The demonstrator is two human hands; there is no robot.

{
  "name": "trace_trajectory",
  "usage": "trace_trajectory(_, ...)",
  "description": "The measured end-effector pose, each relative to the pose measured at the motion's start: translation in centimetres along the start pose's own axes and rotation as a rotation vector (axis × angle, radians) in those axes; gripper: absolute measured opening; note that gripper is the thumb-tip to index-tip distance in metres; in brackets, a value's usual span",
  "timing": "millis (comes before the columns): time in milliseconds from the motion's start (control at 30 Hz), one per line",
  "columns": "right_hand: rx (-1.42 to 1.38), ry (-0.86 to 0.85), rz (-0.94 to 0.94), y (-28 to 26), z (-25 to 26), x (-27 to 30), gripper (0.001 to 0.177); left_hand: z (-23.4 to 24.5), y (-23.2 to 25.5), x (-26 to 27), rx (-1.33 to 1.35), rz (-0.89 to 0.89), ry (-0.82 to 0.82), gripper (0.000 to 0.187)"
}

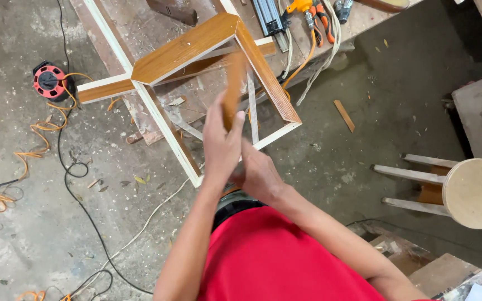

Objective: Assembling a wooden picture frame using a miter saw, glue, and a nail gun.

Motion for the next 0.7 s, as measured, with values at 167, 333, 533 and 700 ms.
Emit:
trace_trajectory(167,0.277,-0.118,0.056,0.1,2.7,0.3,0.025,0.4,-2.8,0.1,-0.622,0.074,-0.374,0.056)
trace_trajectory(333,0.462,-0.002,0.232,3.1,2.9,-0.8,0.047,0.4,-7.1,3.9,-0.668,0.118,-0.543,0.058)
trace_trajectory(533,0.625,-0.283,0.402,6.9,-1.1,0.2,0.050,0.4,-9.0,5.3,-0.573,-0.028,-0.496,0.047)
trace_trajectory(700,0.547,-0.361,0.400,7.5,-1.2,-0.6,0.046,1.4,-7.9,5.8,-0.677,-0.028,-0.383,0.037)
Point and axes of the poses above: each hand's wrist, its own x-axis away from the middle knuckle, its own z-axis out of the back of the hand, y = z × x, the point moved 6 cm from there along -x, towards the middle knuckle, and after that the axes turned 15 degrees about x, right-handed, at the moved point
